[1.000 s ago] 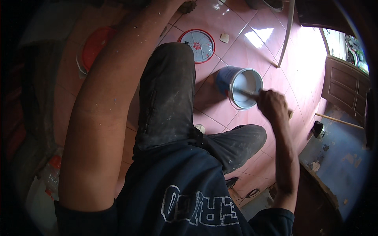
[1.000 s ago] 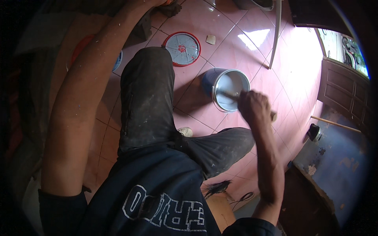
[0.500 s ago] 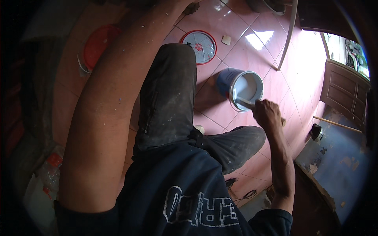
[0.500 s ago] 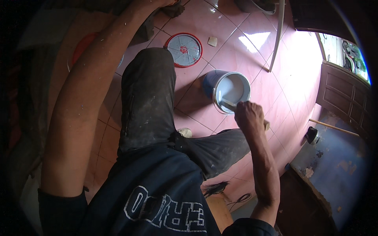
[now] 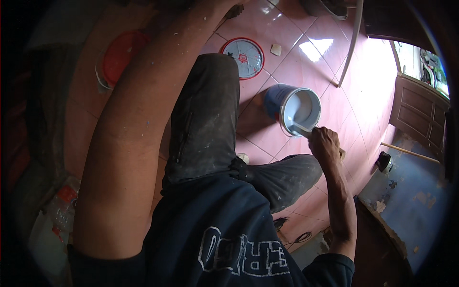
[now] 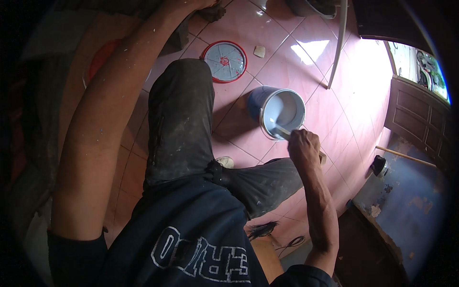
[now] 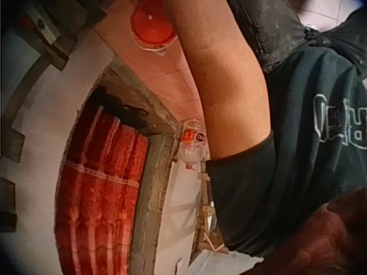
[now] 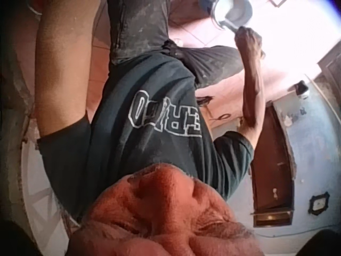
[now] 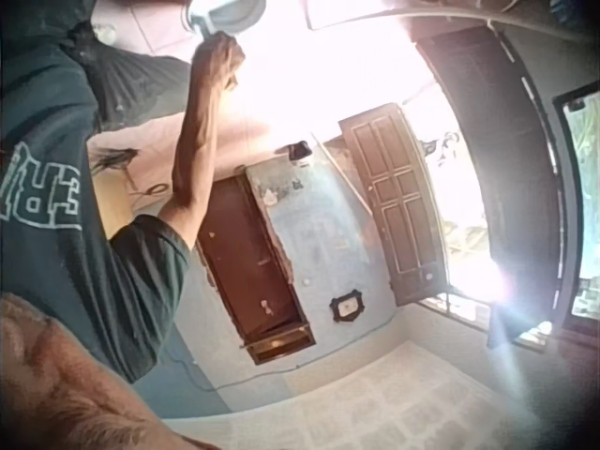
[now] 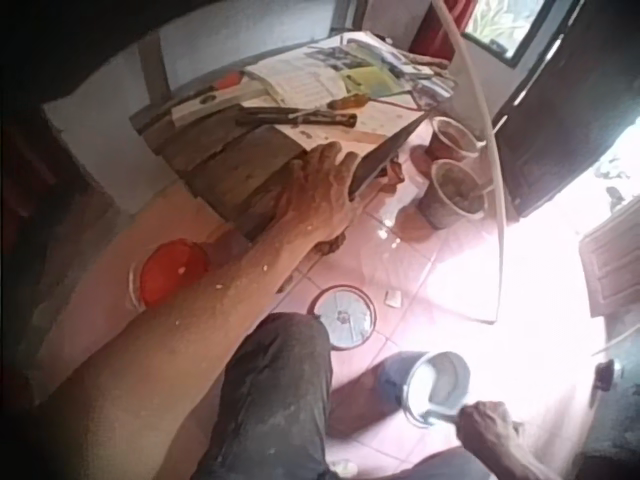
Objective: Stirring a bucket of white paint or adhesive with a wooden stick.
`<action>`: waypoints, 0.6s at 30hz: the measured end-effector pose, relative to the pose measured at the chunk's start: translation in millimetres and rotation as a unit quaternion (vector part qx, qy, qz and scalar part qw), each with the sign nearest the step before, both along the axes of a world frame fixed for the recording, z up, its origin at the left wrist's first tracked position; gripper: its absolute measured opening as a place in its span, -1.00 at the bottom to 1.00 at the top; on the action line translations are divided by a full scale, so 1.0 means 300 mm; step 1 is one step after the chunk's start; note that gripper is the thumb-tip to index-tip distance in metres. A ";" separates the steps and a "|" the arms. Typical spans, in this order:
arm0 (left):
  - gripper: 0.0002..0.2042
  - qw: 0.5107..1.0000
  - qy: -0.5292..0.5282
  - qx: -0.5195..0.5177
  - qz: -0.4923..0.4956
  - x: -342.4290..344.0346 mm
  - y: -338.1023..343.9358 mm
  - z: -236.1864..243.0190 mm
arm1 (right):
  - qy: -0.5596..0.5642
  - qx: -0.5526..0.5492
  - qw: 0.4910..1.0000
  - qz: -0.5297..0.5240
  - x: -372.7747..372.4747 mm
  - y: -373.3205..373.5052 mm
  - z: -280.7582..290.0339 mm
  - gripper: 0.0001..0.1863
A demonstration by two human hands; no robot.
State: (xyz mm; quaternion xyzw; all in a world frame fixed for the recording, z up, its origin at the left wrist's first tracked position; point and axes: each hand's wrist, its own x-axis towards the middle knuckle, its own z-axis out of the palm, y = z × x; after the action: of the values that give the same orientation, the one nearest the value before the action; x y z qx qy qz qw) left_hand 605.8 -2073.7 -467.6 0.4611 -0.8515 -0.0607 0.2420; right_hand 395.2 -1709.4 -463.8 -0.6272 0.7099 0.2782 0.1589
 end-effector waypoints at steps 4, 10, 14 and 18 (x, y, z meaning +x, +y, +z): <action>-0.39 1.000 -0.010 -0.012 0.004 0.024 -0.008 -0.014 | 0.023 -0.060 0.998 0.006 -0.009 -0.168 0.091 -0.74; -0.37 1.000 -0.028 0.010 0.007 0.050 -0.008 0.015 | 0.094 -0.035 0.995 -0.024 -0.255 -0.100 0.048 -0.73; -0.37 1.000 0.005 -0.020 -0.003 -0.027 -0.018 -0.032 | 0.095 -0.030 0.994 0.033 -0.143 0.097 0.003 -0.75; -0.35 1.000 -0.001 -0.021 0.006 -0.007 -0.017 -0.038 | -0.001 -0.007 1.000 0.015 0.018 -0.064 0.070 -0.77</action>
State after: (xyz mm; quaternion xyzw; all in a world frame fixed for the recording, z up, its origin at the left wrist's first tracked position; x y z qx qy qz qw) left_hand 603.8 -2078.7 -479.0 0.4608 -0.8501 -0.0408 0.2517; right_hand 400.8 -1728.4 -442.7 -0.6390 0.7025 0.2745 0.1512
